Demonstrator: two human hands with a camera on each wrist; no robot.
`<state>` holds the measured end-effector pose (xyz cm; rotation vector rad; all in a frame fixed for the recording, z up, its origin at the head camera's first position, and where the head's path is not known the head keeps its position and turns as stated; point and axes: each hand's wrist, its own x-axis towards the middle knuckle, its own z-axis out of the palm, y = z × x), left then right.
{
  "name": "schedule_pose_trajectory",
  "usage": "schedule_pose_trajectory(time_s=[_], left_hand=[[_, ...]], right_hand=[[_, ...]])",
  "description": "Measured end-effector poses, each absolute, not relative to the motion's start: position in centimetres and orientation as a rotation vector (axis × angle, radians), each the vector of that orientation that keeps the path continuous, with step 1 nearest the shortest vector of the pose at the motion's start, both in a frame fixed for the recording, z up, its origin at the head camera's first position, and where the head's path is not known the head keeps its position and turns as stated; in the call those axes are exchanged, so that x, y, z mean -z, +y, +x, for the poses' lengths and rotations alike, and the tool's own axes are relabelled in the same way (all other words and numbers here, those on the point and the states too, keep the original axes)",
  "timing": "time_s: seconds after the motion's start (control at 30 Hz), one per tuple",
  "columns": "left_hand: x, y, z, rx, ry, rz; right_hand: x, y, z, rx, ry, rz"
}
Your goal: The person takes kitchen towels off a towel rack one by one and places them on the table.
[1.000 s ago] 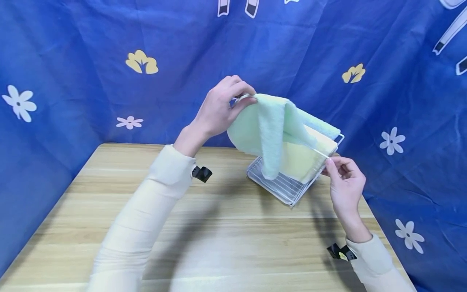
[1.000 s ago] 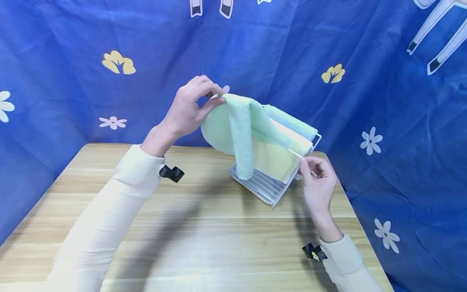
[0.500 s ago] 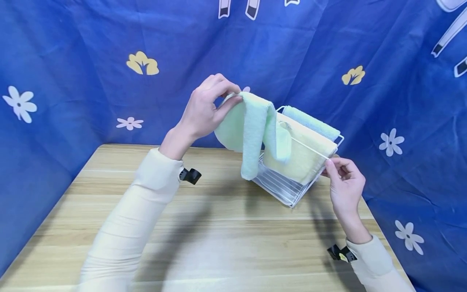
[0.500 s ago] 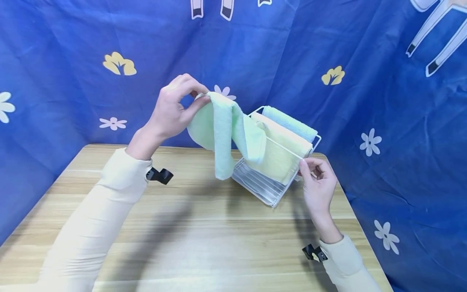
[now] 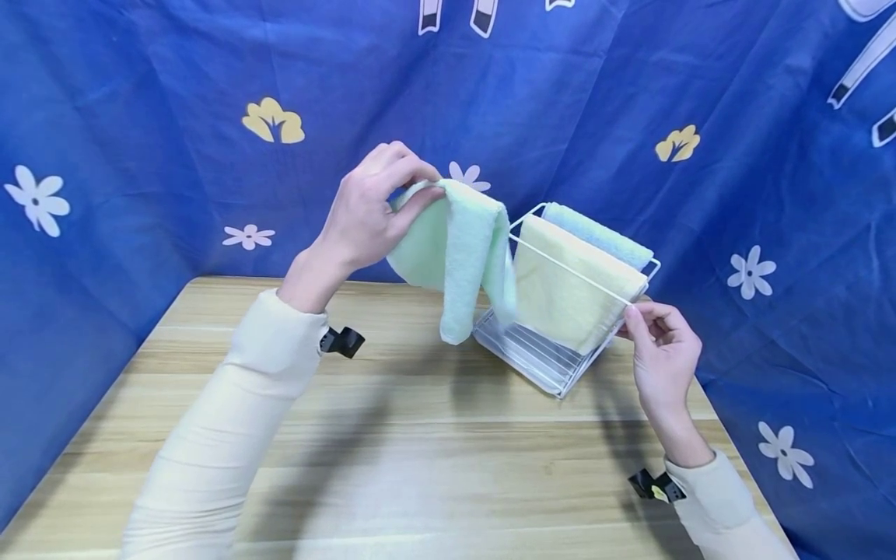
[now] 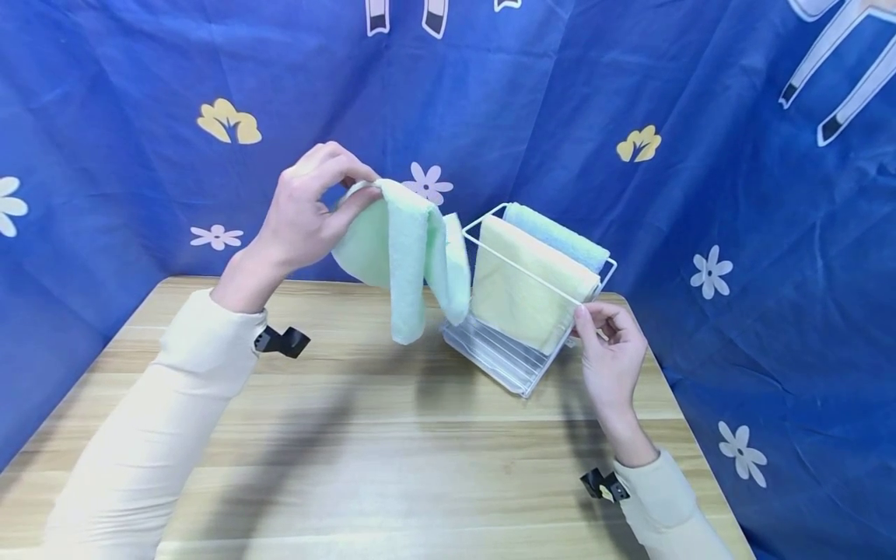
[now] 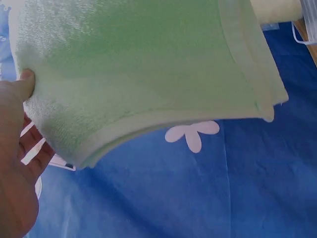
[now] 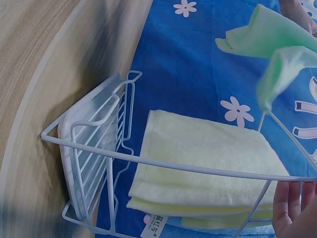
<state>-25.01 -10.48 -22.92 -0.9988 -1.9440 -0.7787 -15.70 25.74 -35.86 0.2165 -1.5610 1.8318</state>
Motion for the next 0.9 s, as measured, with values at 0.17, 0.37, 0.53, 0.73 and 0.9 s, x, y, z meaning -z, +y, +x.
schedule_pose_trajectory(time_s=[0.17, 0.37, 0.53, 0.73, 0.9], left_hand=[[23.6, -11.5, -24.8, 0.732, -1.996, -0.966], [24.9, -12.9, -24.3, 0.692, -2.059, -0.942], [25.8, -13.9, -24.0, 0.666, -2.094, -0.941], [27.0, -14.6, -23.4, 0.647, -2.147, -0.922], [28.0, -14.8, -23.1, 0.631, -2.173, -0.913]], right_hand=[[35.8, 25.8, -15.7, -1.832, -1.568, 0.211], [35.8, 25.8, -15.6, -1.839, -1.573, 0.208], [35.7, 25.8, -15.7, -1.844, -1.568, 0.21], [35.7, 25.8, -15.7, -1.842, -1.574, 0.221], [35.7, 25.9, -15.6, -1.838, -1.574, 0.225]])
